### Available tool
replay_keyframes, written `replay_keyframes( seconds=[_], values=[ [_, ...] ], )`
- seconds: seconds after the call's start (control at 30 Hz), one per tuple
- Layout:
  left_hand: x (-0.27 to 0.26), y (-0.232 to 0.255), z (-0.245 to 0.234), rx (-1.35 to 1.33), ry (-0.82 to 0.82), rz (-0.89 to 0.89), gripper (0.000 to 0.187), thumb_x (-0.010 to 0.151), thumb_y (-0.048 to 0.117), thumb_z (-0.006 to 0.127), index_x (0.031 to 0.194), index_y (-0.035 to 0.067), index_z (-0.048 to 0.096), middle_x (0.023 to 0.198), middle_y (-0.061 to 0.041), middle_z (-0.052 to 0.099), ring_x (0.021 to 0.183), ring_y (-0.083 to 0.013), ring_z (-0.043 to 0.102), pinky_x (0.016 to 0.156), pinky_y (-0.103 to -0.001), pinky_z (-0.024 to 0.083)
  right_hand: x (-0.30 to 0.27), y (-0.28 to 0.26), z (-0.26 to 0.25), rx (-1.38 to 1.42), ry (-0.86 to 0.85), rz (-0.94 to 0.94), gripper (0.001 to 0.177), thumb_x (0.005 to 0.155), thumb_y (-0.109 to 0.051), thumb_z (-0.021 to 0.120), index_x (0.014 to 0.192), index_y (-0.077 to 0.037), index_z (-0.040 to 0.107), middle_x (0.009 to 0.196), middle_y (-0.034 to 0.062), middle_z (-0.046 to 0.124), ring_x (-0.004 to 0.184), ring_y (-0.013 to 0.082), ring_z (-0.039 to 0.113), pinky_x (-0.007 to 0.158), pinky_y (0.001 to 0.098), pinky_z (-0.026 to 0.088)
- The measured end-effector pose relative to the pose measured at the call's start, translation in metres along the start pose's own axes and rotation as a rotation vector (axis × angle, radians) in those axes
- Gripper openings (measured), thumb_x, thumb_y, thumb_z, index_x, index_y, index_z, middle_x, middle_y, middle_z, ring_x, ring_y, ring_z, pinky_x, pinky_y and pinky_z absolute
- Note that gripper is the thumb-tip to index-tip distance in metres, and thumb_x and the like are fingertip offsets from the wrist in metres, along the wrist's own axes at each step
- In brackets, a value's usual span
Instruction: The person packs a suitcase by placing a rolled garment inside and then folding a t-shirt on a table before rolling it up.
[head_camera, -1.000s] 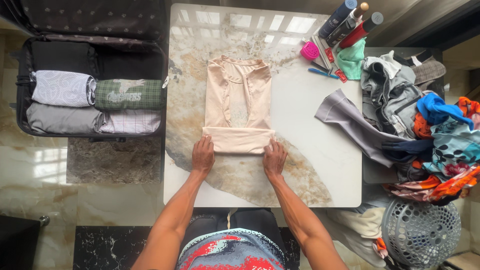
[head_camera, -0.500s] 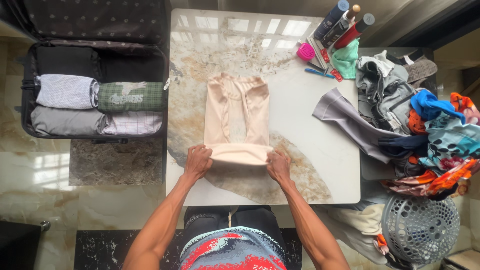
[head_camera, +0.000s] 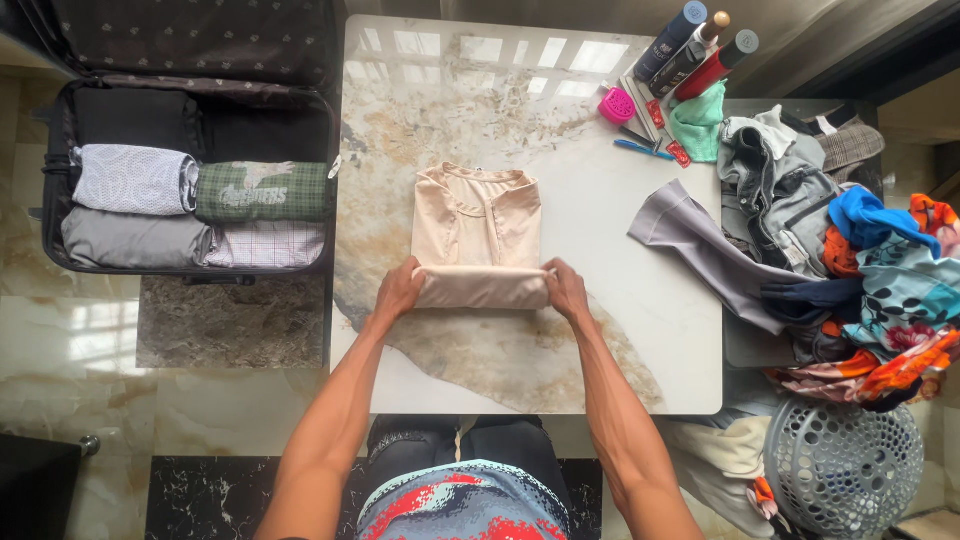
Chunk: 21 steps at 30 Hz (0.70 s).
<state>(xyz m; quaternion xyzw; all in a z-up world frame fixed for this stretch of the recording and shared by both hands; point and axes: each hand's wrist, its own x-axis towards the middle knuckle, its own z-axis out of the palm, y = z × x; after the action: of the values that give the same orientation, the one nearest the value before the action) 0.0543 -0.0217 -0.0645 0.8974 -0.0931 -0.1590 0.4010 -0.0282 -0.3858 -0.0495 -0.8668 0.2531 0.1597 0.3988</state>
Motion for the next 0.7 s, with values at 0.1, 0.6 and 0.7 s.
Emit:
replay_keyframes(
  seconds=[0.1,0.6,0.7],
  values=[
    [0.014,-0.014,0.021,-0.138,0.168,-0.222,0.040,0.093,0.040,0.067,0.104,0.002,0.068,0.100,-0.028,0.071,0.096,-0.0441,0.067,0.083,-0.048,0.051,0.003,-0.015,0.005,0.419,0.153,0.119,0.033,0.091,-0.029,0.072,0.115,-0.006,0.069,0.088,0.0137,0.070,0.078,0.0226,0.064,0.068,0.0384,0.050],
    [0.011,-0.022,0.043,-0.012,0.335,-0.217,0.034,0.101,0.036,0.059,0.106,0.003,0.063,0.101,-0.029,0.070,0.097,-0.0531,0.062,0.081,-0.057,0.047,0.016,0.031,0.056,0.167,0.250,0.076,0.030,0.083,-0.027,0.075,0.098,-0.002,0.068,0.090,0.0198,0.071,0.085,0.0359,0.067,0.076,0.0475,0.050],
    [0.012,-0.034,0.049,0.055,0.342,-0.186,0.033,0.103,0.038,0.054,0.110,0.007,0.061,0.098,-0.028,0.070,0.092,-0.0542,0.063,0.080,-0.060,0.047,0.020,0.039,0.064,0.069,0.268,0.096,0.030,0.087,-0.027,0.073,0.095,0.001,0.067,0.089,0.0247,0.069,0.086,0.0440,0.066,0.077,0.0512,0.049]
  ],
)
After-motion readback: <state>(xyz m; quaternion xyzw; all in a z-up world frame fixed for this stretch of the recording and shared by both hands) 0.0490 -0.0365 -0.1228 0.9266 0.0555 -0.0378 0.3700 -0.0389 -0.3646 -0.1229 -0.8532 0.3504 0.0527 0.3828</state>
